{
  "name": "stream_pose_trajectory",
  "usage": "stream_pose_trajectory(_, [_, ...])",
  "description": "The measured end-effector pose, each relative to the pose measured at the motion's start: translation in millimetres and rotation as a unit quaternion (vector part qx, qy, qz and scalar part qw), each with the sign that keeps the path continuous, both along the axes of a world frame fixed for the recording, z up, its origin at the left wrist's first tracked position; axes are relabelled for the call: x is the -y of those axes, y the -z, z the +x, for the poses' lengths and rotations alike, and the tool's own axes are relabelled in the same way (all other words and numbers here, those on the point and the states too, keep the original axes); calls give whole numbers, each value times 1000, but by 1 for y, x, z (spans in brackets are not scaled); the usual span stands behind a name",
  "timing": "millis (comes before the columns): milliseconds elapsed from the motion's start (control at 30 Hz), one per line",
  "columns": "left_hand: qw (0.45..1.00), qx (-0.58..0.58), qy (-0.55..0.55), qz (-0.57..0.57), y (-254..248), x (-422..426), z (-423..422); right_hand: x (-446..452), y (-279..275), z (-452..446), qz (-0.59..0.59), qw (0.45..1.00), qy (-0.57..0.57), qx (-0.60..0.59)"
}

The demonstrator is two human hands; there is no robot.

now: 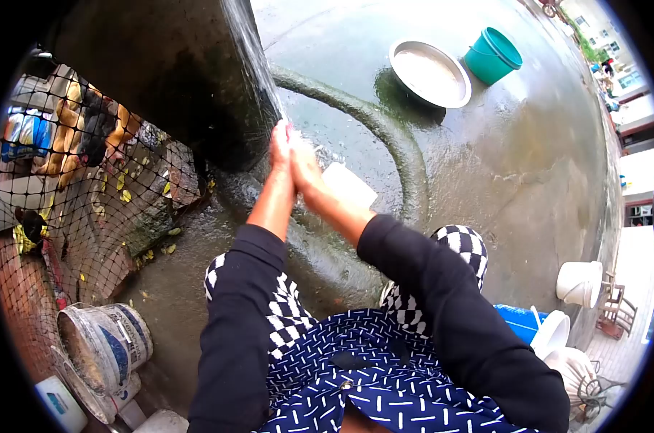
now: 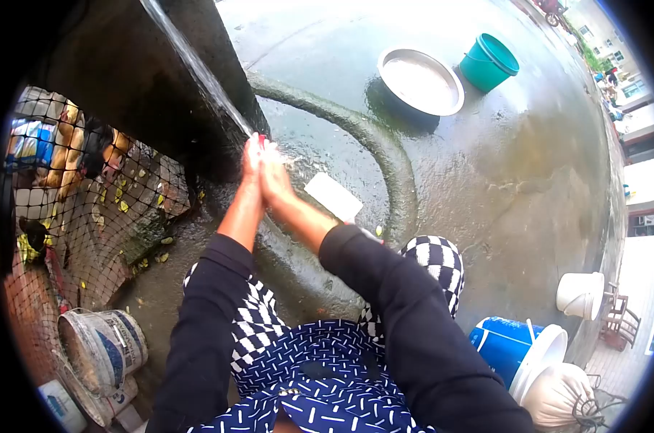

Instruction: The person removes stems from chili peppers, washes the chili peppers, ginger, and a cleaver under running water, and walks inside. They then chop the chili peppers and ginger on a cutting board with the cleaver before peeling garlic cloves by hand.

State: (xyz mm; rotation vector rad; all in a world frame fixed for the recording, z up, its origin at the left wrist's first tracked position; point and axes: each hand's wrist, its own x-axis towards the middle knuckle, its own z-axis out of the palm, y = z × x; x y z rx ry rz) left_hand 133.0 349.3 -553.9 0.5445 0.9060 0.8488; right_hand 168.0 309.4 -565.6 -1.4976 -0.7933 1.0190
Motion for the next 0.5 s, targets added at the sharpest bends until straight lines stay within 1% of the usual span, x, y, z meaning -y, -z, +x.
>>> stream_pose_trajectory(33, [1000,-12,-25,-9,0,-3,1,3,-8,-13,24,991,108,-82])
stream_pose_trajectory(100, [992,-64,45,101,-2,9,10,11,-33,4,-54,984,89,-147])
stream_pose_trajectory(133, [991,-50,57,113,-7,15,17,8,-36,16,-64,955,79,-278])
stream_pose_trajectory(167, [993,-78,53,72,-3,16,20,2,-19,23,-27,954,89,-286])
stream_pose_trajectory(200, [993,-104,48,31,-7,18,23,-5,-16,31,-9,948,112,-297])
stream_pose_trajectory(233, [996,-66,41,47,-10,31,32,-10,-14,32,5,944,122,-306])
stream_pose_trajectory(267, [995,-85,38,37,-14,33,34,-15,-14,33,18,940,132,-314])
stream_pose_trajectory(300, [994,-104,34,27,-16,35,36,-17,-11,28,-24,951,115,-286])
stream_pose_trajectory(333, [988,-142,59,-31,-19,29,28,-13,-5,21,-73,959,101,-255])
stream_pose_trajectory(367, [994,-48,35,-88,1,14,21,-10,0,15,-121,964,86,-221])
stream_pose_trajectory(400, [988,41,9,-150,22,0,14,-12,4,15,-122,965,85,-214])
stream_pose_trajectory(433, [942,257,-70,-205,75,-14,13,-13,10,15,-78,974,82,-195])
stream_pose_trajectory(467, [994,84,2,-72,58,-9,9,-15,17,6,-32,978,80,-188])
stream_pose_trajectory(500, [990,-95,79,63,26,4,7,-13,22,2,14,980,81,-181])
